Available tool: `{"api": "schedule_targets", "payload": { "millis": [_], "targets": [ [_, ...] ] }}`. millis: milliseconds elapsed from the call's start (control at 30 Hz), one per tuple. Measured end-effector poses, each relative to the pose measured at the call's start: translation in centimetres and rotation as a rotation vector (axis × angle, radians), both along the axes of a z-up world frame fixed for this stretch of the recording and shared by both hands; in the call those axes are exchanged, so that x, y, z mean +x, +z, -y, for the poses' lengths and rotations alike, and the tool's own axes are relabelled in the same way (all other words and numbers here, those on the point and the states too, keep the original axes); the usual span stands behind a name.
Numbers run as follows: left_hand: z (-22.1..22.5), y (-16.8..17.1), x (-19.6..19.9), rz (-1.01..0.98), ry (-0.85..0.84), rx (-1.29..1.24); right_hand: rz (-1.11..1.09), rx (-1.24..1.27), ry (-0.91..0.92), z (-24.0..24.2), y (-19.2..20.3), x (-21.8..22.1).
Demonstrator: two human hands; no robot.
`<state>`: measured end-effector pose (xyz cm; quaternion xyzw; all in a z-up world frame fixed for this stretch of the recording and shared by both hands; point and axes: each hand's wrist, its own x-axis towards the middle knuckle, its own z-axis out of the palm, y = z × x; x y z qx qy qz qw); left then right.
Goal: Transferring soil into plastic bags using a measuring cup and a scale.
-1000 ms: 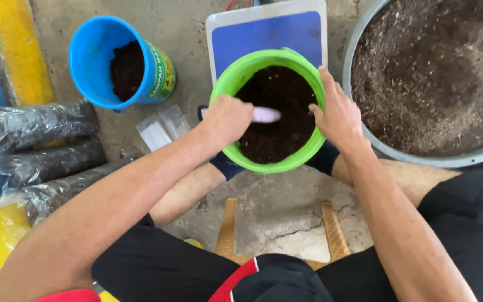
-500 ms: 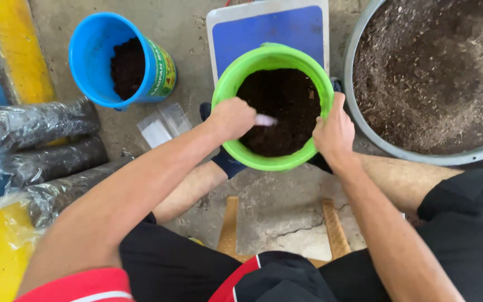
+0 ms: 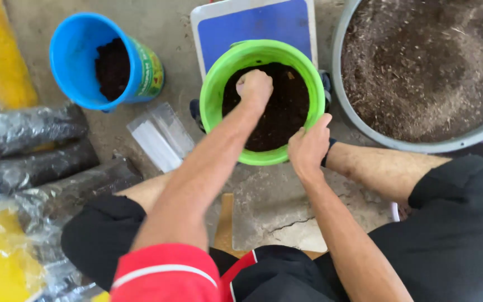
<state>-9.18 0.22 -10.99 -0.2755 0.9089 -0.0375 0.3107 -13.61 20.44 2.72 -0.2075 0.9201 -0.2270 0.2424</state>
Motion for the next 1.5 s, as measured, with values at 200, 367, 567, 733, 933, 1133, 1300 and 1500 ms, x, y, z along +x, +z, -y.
{"api": "schedule_targets", "payload": {
  "millis": [200,367,567,733,933,1133,1300,1500],
  "targets": [
    [1.3,15.2,8.9,-0.057,-0.319,0.313,0.009,0.042,0.439,3.6,-0.1,-8.2],
    [0.2,15.3,4.4,-0.069,-0.297,0.144,-0.05,-0.231,0.385,5.0,5.2,-6.5],
    [0.4,3.5,1.5,-0.165,-0.053,-0.021,-0.034,-0.348,-0.015,2.2,3.7,1.0],
    [0.4,9.8,8.2,-0.306,-0.192,0.166,-0.299,-0.211,0.14,2.5,1.0,-1.2],
    [0.0,16.1,9.1,-0.151,-0.243,0.281,-0.128,-0.029,0.633,5.9,2.1,-8.4],
    [2.1,2.9,2.7,-0.004,0.087,-0.118,-0.147,-0.433,0.167,2.2,0.2,-3.1],
    [0.0,2.8,7.4,-0.339,0.063,0.229,0.092,-0.039,-0.192,0.2,-0.6,1.5],
    [0.9,14.8,10.0,-0.172,-0.259,0.288,-0.031,-0.053,0.318,2.7,-2.2,-6.7]
  ]
}}
